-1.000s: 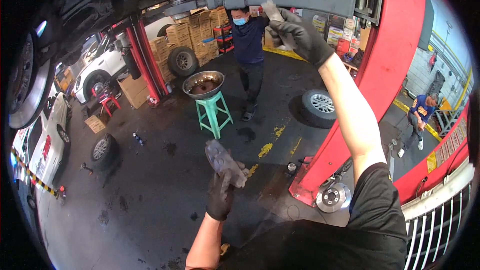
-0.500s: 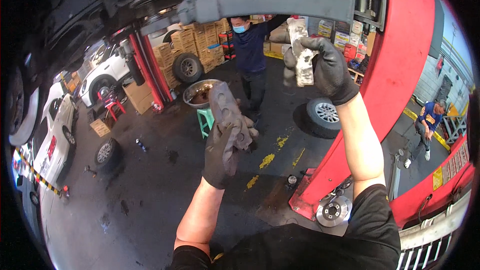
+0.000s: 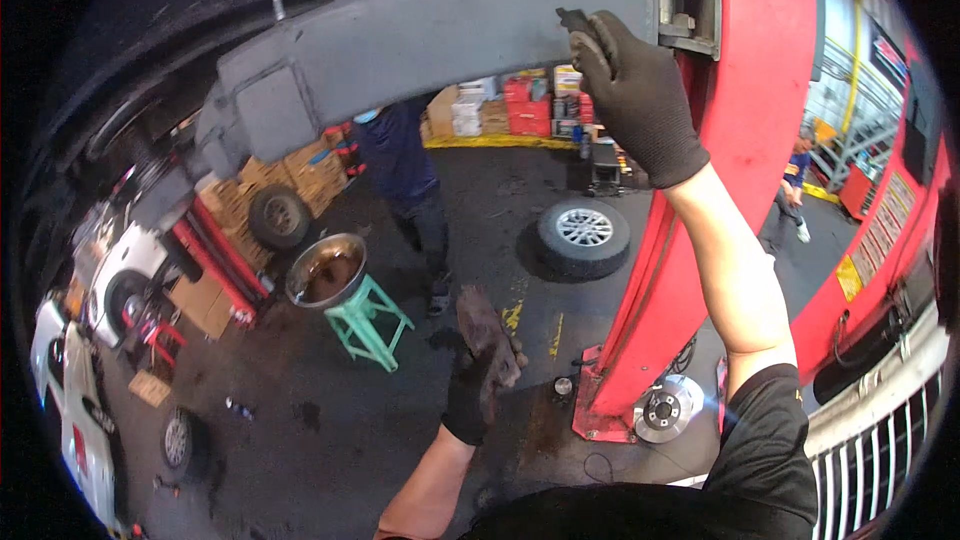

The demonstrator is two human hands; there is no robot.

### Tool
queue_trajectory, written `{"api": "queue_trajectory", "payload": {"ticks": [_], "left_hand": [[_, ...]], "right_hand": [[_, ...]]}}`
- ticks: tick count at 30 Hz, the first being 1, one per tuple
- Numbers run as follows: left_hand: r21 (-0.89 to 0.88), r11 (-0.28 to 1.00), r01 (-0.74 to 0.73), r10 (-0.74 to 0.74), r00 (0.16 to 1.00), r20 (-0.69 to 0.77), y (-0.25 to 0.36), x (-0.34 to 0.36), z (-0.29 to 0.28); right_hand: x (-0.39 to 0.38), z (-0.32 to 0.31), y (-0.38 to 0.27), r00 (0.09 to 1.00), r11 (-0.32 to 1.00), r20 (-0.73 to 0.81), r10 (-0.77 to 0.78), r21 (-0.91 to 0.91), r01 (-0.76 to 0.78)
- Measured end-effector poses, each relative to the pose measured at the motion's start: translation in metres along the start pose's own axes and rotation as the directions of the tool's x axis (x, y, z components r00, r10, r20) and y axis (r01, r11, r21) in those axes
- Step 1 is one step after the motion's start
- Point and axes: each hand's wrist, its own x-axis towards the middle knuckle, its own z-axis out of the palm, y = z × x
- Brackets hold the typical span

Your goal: Inspecting and preparing a brake pad by applying lubricant and checking clips before installing it onto a car's brake assembly.

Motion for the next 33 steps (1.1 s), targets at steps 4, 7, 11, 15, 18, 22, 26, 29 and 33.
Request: {"api": "queue_trajectory", "payload": {"ticks": [4,7,11,15,18,22,26,29,33], "left_hand": [[0.155,0.986,0.056,-0.07,0.994,0.085,-0.012,0.029,-0.044],[0.023,0.991,0.131,-0.132,0.955,0.265,-0.012,0.05,-0.059],[0.017,0.983,0.182,-0.178,0.938,0.298,-0.021,0.07,-0.067],[0.093,0.964,0.25,-0.267,0.922,0.279,-0.023,0.086,-0.062],[0.085,0.95,0.299,-0.309,0.881,0.358,-0.04,0.107,-0.07],[0.018,0.956,0.294,-0.273,0.862,0.427,-0.043,0.119,-0.063],[0.03,0.972,0.235,-0.228,0.895,0.383,-0.036,0.121,-0.048],[0.019,0.975,0.222,-0.213,0.901,0.379,-0.04,0.12,-0.048],[0.069,0.979,0.191,-0.204,0.911,0.36,-0.051,0.113,-0.05]], "right_hand": [[0.005,0.015,-0.008,0.995,0.922,-0.043,-0.091,-0.381,0.068],[0.01,0.014,-0.013,0.999,0.892,0.025,-0.033,-0.45,0.04],[0.006,0.022,-0.013,0.998,0.858,0.023,-0.055,-0.51,0.059],[-0.001,0.031,-0.015,0.996,0.844,-0.012,-0.091,-0.532,0.071],[-0.002,0.037,-0.018,0.99,0.831,-0.056,-0.126,-0.551,0.075],[-0.006,0.042,-0.021,0.994,0.819,-0.059,-0.097,-0.572,0.046],[-0.007,0.042,-0.021,0.994,0.773,-0.029,-0.108,-0.631,0.066],[-0.009,0.043,-0.02,0.984,0.781,-0.068,-0.168,-0.618,0.09],[-0.009,0.039,-0.025,0.992,0.756,-0.025,-0.12,-0.65,0.075]]}}
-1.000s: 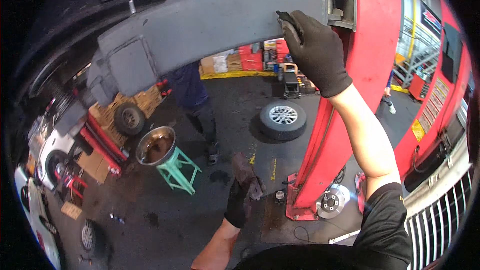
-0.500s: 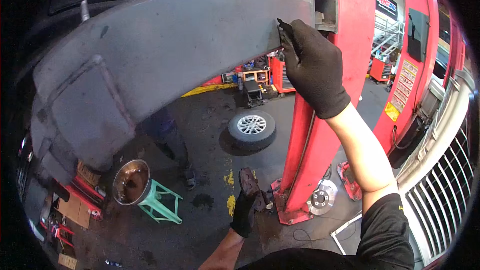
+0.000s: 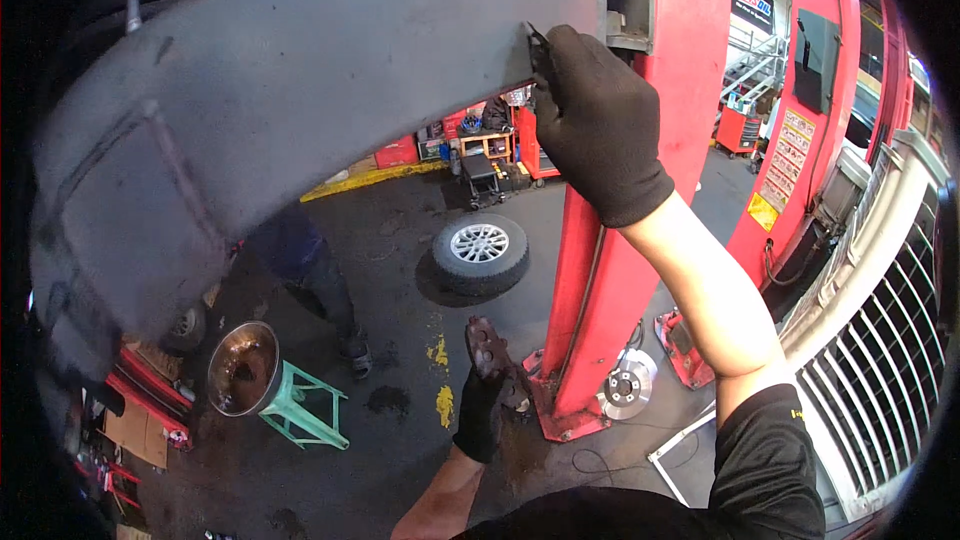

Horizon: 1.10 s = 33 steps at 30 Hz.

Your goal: Inspecting and preparing a brake pad by applying lubricant and checking clips before installing it onto a car's brake assembly.

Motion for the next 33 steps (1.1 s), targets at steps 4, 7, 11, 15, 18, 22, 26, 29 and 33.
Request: {"api": "queue_trajectory", "payload": {"ticks": [4,7,11,15,18,22,26,29,33], "left_hand": [[-0.169,0.982,0.078,-0.07,0.996,0.054,-0.001,-0.014,0.017],[-0.097,0.995,0.034,-0.036,0.999,-0.02,0.003,-0.032,0.034],[-0.202,0.977,0.063,-0.058,0.998,0.031,0.003,-0.054,0.034],[-0.213,0.975,0.06,-0.061,0.998,0.0,-0.029,-0.056,0.004],[-0.224,0.974,0.034,-0.045,0.998,-0.042,-0.013,-0.061,0.023],[-0.075,0.997,0.019,-0.021,0.999,-0.029,-0.001,-0.063,0.028],[-0.156,0.988,0.009,-0.023,0.995,-0.093,0.004,-0.061,0.033],[-0.213,0.977,0.02,-0.032,0.998,-0.051,-0.001,-0.058,0.021],[-0.149,0.989,0.006,-0.012,0.999,-0.042,-0.034,-0.048,-0.007]], "right_hand": [[0.001,0.002,0.009,0.981,0.967,0.117,0.158,0.184,-0.178],[0.006,-0.003,0.027,0.958,0.897,0.199,0.207,0.353,-0.267],[0.023,-0.008,0.077,0.963,0.949,0.253,0.089,0.271,-0.159],[0.043,-0.004,0.074,0.91,0.58,0.258,0.325,0.706,-0.407],[0.044,0.005,0.066,0.86,0.289,0.238,0.451,0.873,-0.393],[0.039,0.031,0.061,0.943,0.876,-0.104,0.317,0.412,-0.249],[0.037,0.028,0.061,0.965,0.95,-0.212,0.155,0.299,-0.087],[0.031,0.009,0.055,0.962,0.807,-0.041,0.269,0.555,-0.202],[0.022,0.006,0.071,0.908,0.469,0.279,0.312,0.786,-0.403]]}}
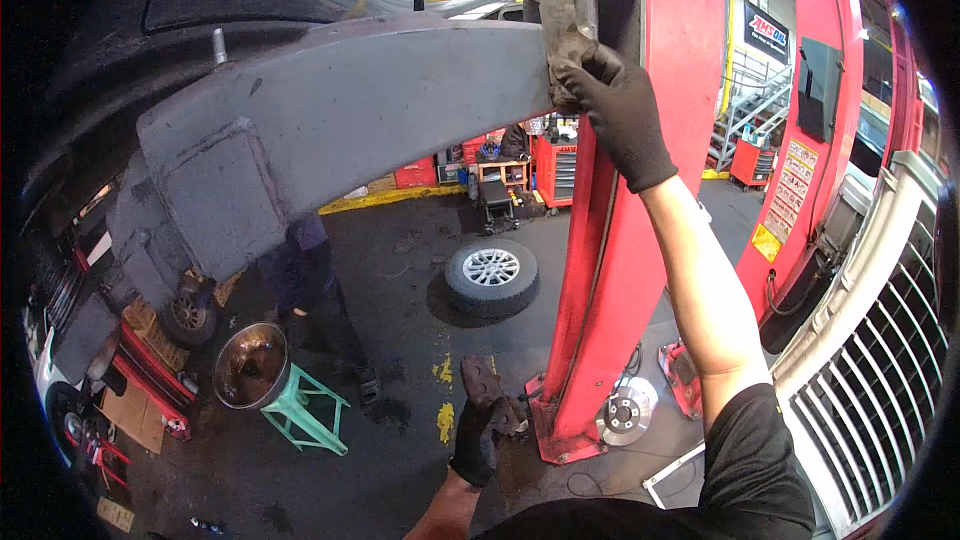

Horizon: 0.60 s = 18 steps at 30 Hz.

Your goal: Inspecting and preparing a brake pad by applying lubricant and checking clips before installing it onto a car's brake assembly.

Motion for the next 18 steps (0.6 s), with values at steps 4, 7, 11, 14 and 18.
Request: {"api": "queue_trajectory", "payload": {"ticks": [4,7,11,14,18], "left_hand": [[0.003,1.0,0.021,-0.021,0.998,0.061,0.025,-0.001,0.034],[-0.058,0.997,0.044,-0.042,0.998,0.038,0.021,0.001,0.029],[0.014,1.0,0.013,-0.012,0.997,-0.081,0.004,0.009,0.012],[0.021,0.999,0.028,-0.028,1.0,0.001,0.007,0.014,0.014],[0.015,0.991,0.135,-0.135,0.99,0.04,-0.004,0.027,0.0]], "right_hand": [[-0.008,-0.005,-0.014,0.993,0.9,0.075,0.092,-0.432,-0.05],[-0.009,0.0,-0.012,0.995,0.895,0.06,0.084,-0.444,-0.049],[-0.019,0.001,-0.02,0.987,0.914,0.107,0.117,-0.4,-0.065],[-0.021,0.005,-0.012,0.991,0.812,0.114,-0.071,-0.57,0.123],[-0.024,0.011,-0.012,0.983,0.74,0.159,-0.088,-0.65,0.171]]}}
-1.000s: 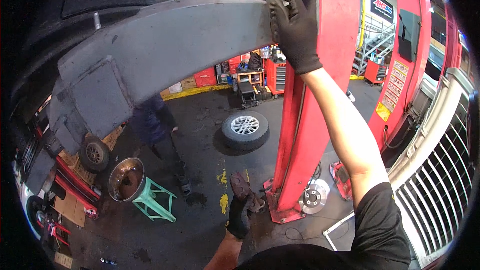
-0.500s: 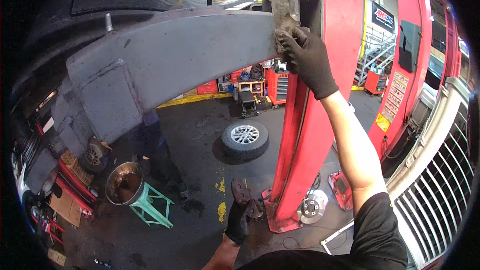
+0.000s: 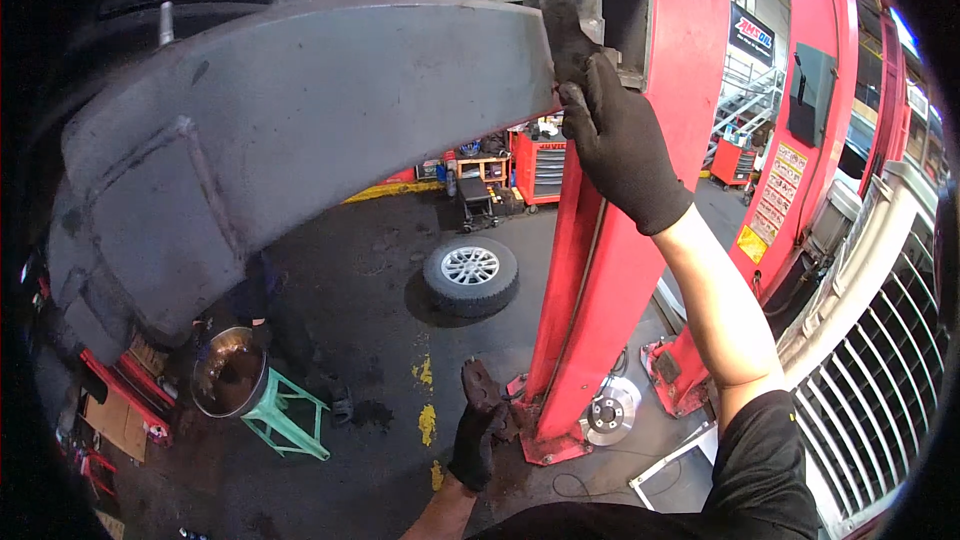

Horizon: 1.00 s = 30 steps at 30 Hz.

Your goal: Inspecting and preparing a brake pad by applying lubricant and checking clips before installing it onto a car's brake assembly.

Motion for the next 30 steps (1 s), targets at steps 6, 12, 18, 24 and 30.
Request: {"api": "queue_trajectory", "payload": {"ticks": [6,12,18,24,30], "left_hand": [[-0.042,0.999,-0.004,0.005,1.0,0.014,-0.008,0.014,-0.003],[-0.168,0.982,0.082,-0.058,0.988,0.145,0.031,0.023,0.031],[-0.073,0.996,0.054,-0.034,0.967,0.253,-0.043,0.083,-0.061],[0.098,0.991,0.096,-0.108,0.986,0.125,-0.003,0.068,-0.016],[-0.138,0.99,0.032,0.025,0.921,0.39,-0.017,0.051,-0.027]], "right_hand": [[-0.004,0.008,0.004,0.993,0.979,0.0,-0.119,-0.169,0.117],[-0.009,0.012,0.003,0.992,0.97,-0.066,-0.105,-0.228,0.087],[-0.011,0.029,-0.007,0.981,0.949,-0.135,-0.136,-0.302,0.09],[-0.013,0.038,-0.006,0.969,0.921,-0.2,-0.147,-0.384,0.061],[-0.012,0.037,-0.018,0.957,0.91,-0.232,-0.173,-0.41,0.065]]}}
